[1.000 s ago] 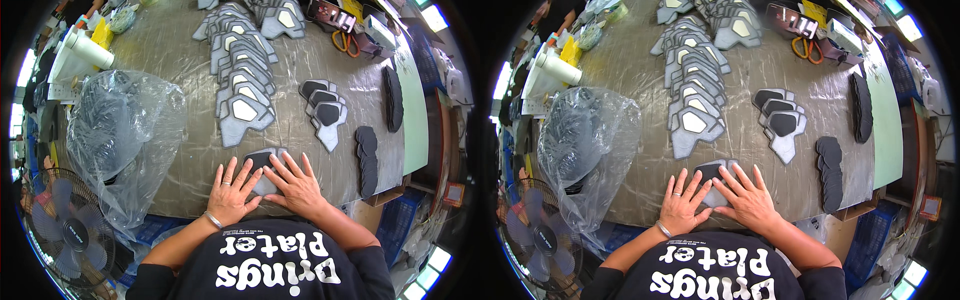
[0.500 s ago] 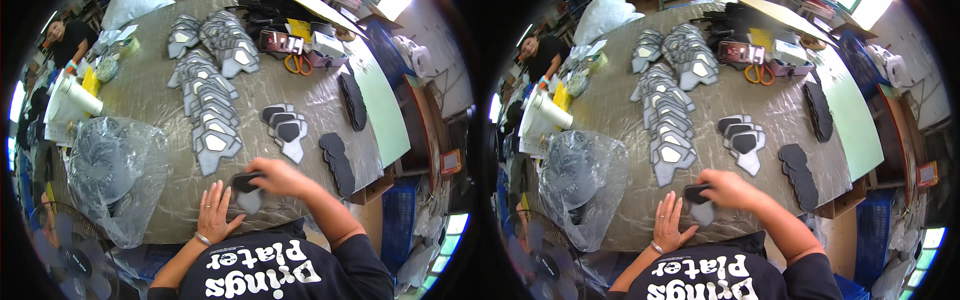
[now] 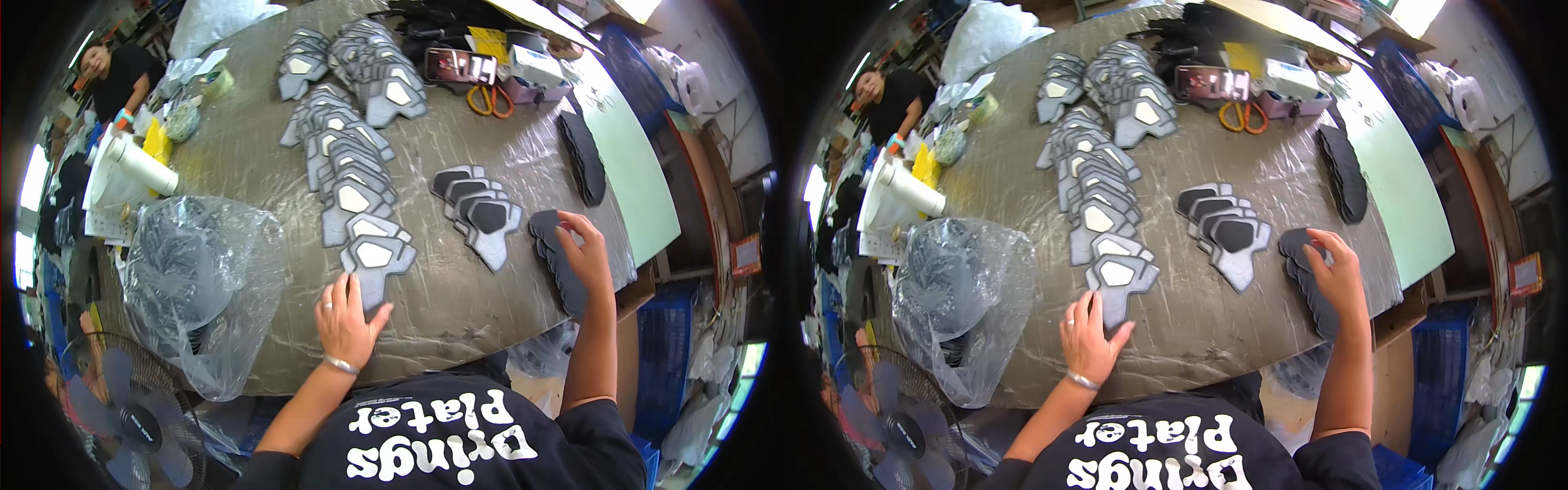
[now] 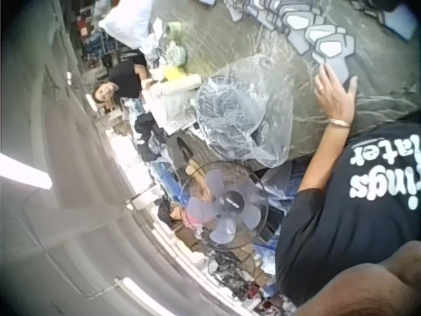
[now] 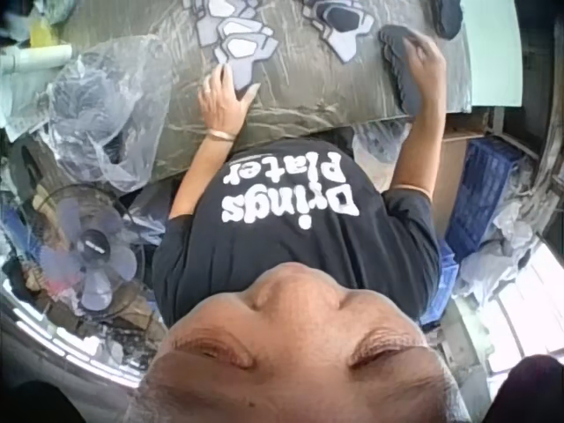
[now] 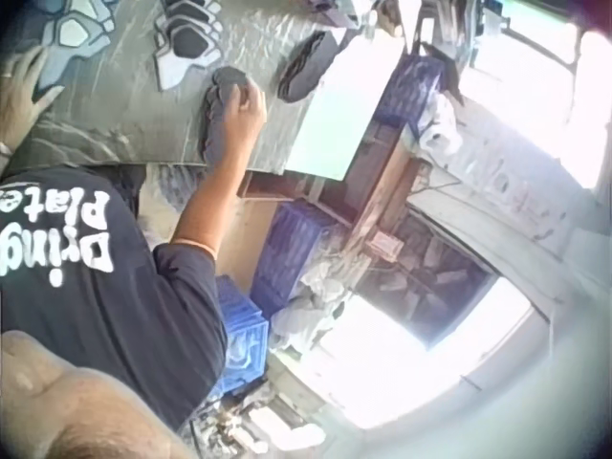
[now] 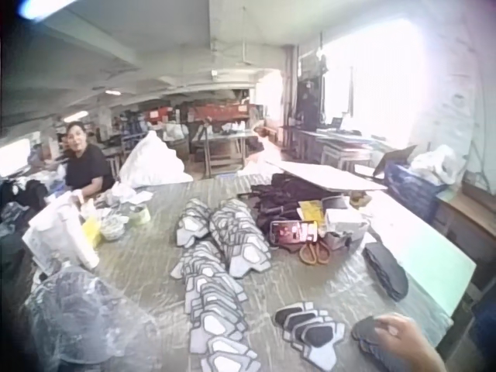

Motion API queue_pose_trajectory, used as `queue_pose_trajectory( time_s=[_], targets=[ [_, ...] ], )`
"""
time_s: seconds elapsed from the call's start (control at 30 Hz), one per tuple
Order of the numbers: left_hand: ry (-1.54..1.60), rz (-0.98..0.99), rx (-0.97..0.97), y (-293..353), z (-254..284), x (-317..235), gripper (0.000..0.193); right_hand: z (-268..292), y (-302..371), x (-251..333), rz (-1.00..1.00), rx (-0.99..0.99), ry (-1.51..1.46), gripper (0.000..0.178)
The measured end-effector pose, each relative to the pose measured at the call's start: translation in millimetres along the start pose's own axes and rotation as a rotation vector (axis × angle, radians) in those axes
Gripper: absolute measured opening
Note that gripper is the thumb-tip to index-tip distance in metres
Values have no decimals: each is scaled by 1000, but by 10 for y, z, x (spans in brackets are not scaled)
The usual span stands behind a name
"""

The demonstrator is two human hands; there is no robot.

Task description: The person applies adhesive by hand to small black shoe components and then presses them onto larger grey and white patterned shoe upper sections on a work table.

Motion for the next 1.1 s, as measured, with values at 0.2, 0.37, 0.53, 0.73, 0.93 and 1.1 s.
queue_pose_trajectory(
  time_s=[0.2,0.37,0.53,0.73,0.93,1.1],
  targets=[
    [41,27,21,-4,61,-99,67,167,400,-239,-87,-148,-45,24],
    [161,108,60,-48,-16,-18,77,167,370,-164,-27,-207,14,23],
    [278,167,82,22,138,-80,71,189,244,-243,-210,-134,74,34],
    [301,69,276,216,260,-243,45,41,86,-69,-35,80,351,37],
    [380,-252,62,33,410,-489,36,-147,132,-100,102,199,560,19],
    [485,-651,124,-494,284,-1173,43,-189,177,-197,219,150,651,15]
  ],
)
Point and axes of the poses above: each hand's wrist, its own y-axis away from the middle knuckle, its own z-axis out of the back of the hand, x = y × z, the point moved 3 cm from there along -y, towards the middle knuckle, and after that the axes turned 11 degrees about -y, right-handed, at the moved point
